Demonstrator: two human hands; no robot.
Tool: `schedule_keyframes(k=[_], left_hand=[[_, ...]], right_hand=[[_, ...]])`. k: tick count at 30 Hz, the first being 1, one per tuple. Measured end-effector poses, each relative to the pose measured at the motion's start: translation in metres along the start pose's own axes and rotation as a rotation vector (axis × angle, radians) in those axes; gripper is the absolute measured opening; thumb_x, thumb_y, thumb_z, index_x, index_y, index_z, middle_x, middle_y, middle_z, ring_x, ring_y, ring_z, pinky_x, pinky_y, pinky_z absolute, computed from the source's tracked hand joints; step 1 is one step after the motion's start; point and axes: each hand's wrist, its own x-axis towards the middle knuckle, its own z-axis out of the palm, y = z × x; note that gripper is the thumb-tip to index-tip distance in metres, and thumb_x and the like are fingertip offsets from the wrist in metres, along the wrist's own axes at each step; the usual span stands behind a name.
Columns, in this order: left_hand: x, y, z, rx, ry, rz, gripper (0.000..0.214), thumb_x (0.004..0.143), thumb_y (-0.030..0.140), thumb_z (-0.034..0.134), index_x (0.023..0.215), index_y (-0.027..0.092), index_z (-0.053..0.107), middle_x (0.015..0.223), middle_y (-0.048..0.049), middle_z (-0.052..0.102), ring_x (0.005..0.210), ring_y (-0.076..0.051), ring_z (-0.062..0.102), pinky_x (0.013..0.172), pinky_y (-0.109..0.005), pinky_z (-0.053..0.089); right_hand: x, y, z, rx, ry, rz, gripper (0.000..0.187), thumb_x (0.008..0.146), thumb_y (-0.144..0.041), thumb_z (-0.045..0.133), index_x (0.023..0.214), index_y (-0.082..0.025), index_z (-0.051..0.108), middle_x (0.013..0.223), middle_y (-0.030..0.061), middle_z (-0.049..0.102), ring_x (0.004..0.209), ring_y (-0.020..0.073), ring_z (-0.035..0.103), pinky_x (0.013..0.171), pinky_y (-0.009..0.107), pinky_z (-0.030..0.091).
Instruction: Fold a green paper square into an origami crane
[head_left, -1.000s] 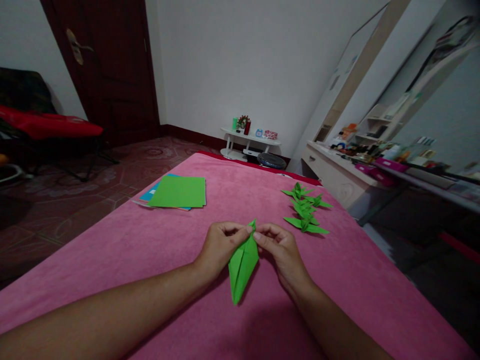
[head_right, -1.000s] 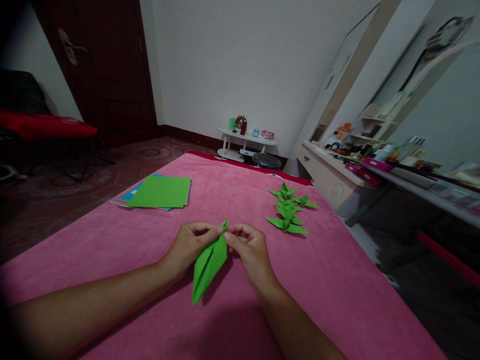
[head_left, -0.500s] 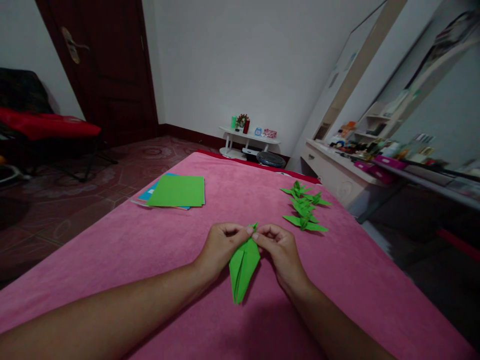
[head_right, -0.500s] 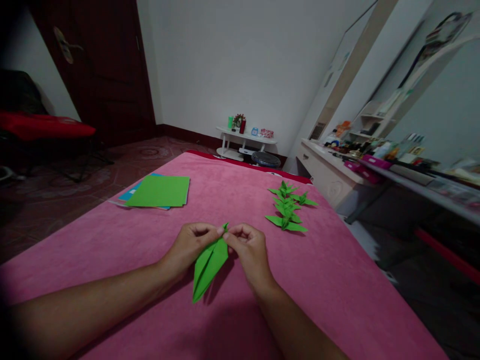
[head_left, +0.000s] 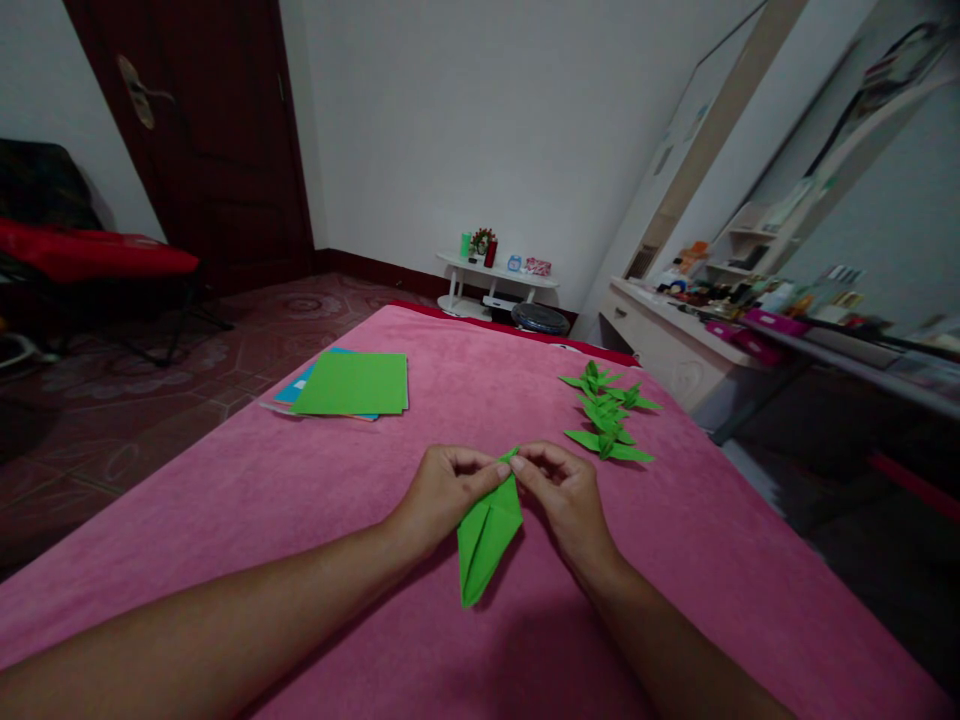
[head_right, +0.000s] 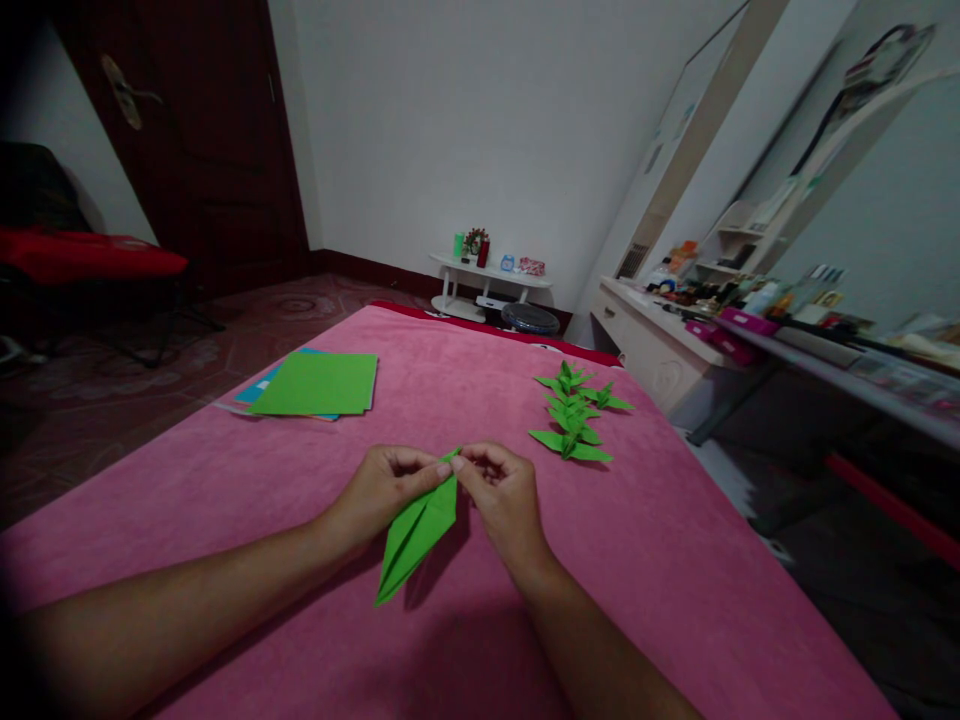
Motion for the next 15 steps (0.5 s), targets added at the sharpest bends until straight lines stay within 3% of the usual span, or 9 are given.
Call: schedule_keyframes(k=[10,15], left_hand=[[0.0009,0.0021,-0.0009,0.018,-0.013,-0.002,0.021,0.073,0.032,0.067,0.070,0.012,0.072,0.059,-0.0032,0.065,0.048,-0.009,0.052,0.048,-0.020,0.038],[0.0012,0.0023,-0.0013,0.074,0.036,0.068,0.019,0.072,0.030,0.066,0.071,0.011,0.071,0.062,-0.0046,0.067,0.051,-0.010,0.054,0.050,-0.021,0.039]], right_hand=[[0.0003,0.0022,-0.0002,0.109,-0.059,0.087,0.016,0.070,-0.030,0.069,0.073,-0.015,0.064,0.063,-0.0010,0.058,0.054,0.0096,0.049,0.050,0.021,0.040],[0.0004,0.0018,0.0004,-0.005,-0.054,0.041,0.015,0.072,-0.030,0.067,0.070,-0.015,0.064,0.057,-0.0021,0.055,0.049,0.0088,0.046,0.046,0.021,0.036]])
